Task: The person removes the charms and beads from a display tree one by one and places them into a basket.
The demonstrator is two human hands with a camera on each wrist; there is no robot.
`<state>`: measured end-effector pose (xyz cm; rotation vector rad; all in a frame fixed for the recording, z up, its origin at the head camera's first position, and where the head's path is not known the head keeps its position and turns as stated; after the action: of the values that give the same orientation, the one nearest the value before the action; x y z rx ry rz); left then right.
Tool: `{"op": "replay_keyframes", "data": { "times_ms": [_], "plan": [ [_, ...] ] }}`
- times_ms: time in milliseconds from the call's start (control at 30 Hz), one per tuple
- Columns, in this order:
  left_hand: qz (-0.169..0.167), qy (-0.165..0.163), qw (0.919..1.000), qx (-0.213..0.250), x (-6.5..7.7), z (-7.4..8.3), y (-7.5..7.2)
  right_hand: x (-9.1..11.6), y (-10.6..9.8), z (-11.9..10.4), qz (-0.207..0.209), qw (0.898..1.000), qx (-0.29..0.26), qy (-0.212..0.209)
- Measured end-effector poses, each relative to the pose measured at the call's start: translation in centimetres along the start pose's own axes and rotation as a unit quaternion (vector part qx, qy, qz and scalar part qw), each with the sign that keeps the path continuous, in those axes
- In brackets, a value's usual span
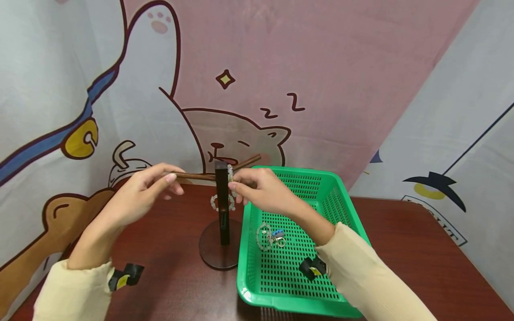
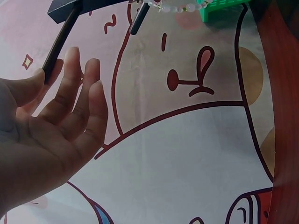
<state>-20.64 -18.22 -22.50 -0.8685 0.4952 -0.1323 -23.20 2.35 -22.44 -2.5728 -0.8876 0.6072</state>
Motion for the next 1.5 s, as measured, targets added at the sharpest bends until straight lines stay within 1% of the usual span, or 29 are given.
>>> {"op": "replay_keyframes", "data": {
  "times_ms": [167,533,667,800,1000,1167,1367,1500],
  "plan": [
    [0.000,0.000,1.0000,0.002,-0.1,0.1,0.0,0.1,-0.1,-0.2,0.003,1.000,0.000,-0.005],
    [-0.002,0.000,1.0000,-0.001,-0.1,0.1,-0.1,0.2,-0.3,-0.4,-0.005,1.000,0.008,-0.012],
    [-0.002,0.001,1.0000,-0.002,-0.1,0.1,-0.1,0.2,-0.5,-0.5,-0.005,1.000,0.009,-0.021],
    [-0.004,-0.002,1.0000,-0.002,-0.1,0.1,-0.1,0.2,-0.7,-0.7,-0.005,0.999,0.005,-0.038],
    [0.001,-0.005,1.0000,-0.004,0.0,0.0,-0.1,0.2,-1.1,-1.0,-0.006,0.998,0.002,-0.058],
    [0.000,-0.006,1.0000,-0.005,0.0,0.0,-0.1,0.4,-1.5,-1.2,0.000,0.998,0.012,-0.054],
    [-0.004,-0.009,0.9999,-0.004,0.0,0.1,0.0,0.7,-2.1,-1.0,0.012,0.999,0.015,-0.035],
    [-0.003,-0.007,1.0000,-0.003,0.0,0.0,0.0,0.9,-2.5,-0.9,0.014,0.999,0.015,-0.037]
  ]
}}
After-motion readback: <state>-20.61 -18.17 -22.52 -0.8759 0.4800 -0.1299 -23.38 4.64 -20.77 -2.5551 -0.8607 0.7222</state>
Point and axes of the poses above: each hand's wrist, its own x-axis away from the middle knuckle, its own y-axis out of the palm, z = x × y, the point moved 6 cm from there along -x, towards the middle knuckle, and after that the axes turned 13 degrees about -x, right-handed, at the moved point
